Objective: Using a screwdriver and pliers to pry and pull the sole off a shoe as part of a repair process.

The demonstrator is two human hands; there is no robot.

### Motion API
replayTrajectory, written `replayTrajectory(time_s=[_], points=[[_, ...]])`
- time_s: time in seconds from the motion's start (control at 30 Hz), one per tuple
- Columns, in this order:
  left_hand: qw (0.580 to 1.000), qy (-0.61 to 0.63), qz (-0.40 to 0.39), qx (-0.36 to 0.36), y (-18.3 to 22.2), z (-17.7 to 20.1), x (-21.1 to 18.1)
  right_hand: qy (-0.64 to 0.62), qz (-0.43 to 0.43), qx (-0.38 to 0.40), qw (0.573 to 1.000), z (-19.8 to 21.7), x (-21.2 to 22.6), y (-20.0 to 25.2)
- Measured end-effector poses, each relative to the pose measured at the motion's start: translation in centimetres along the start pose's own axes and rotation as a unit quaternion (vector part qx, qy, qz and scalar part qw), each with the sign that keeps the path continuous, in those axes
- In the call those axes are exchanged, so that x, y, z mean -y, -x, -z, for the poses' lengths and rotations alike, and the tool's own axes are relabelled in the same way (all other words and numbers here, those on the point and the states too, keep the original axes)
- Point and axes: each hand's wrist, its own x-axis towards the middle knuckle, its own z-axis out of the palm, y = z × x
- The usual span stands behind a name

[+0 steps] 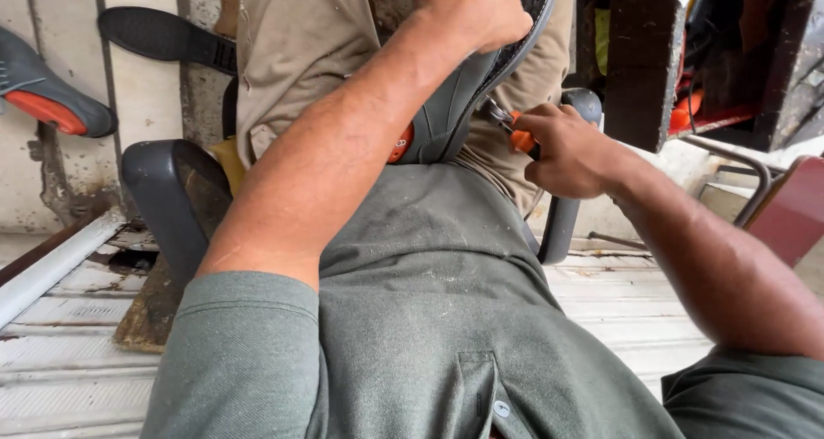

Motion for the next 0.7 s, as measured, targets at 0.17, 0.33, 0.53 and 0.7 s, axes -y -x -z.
replayTrajectory(time_s=[0.17, 0.33, 0.53, 0.7], points=[[0.996, 0.002, -0.045, -0.073, -0.5, -2.3, -1.1, 0.050, -0.054, 0.061, 0.995, 1.4, 3.2, 0.1], [0.999, 0.021, 0.024, -0.021, 0.3, -1.9, -2.2, 0.024, -0.077, 0.107, 0.991, 2.0, 5.3, -0.3], [0.999, 0.005, 0.012, 0.039, 1.3, -0.2, -1.0, 0.041, -0.037, 0.019, 0.998, -2.0, 2.6, -1.9], [0.992, 0.112, 0.033, 0.040, 2.9, 0.9, -0.1, 0.100, 0.005, -0.012, 0.995, -2.9, 1.3, -1.5]])
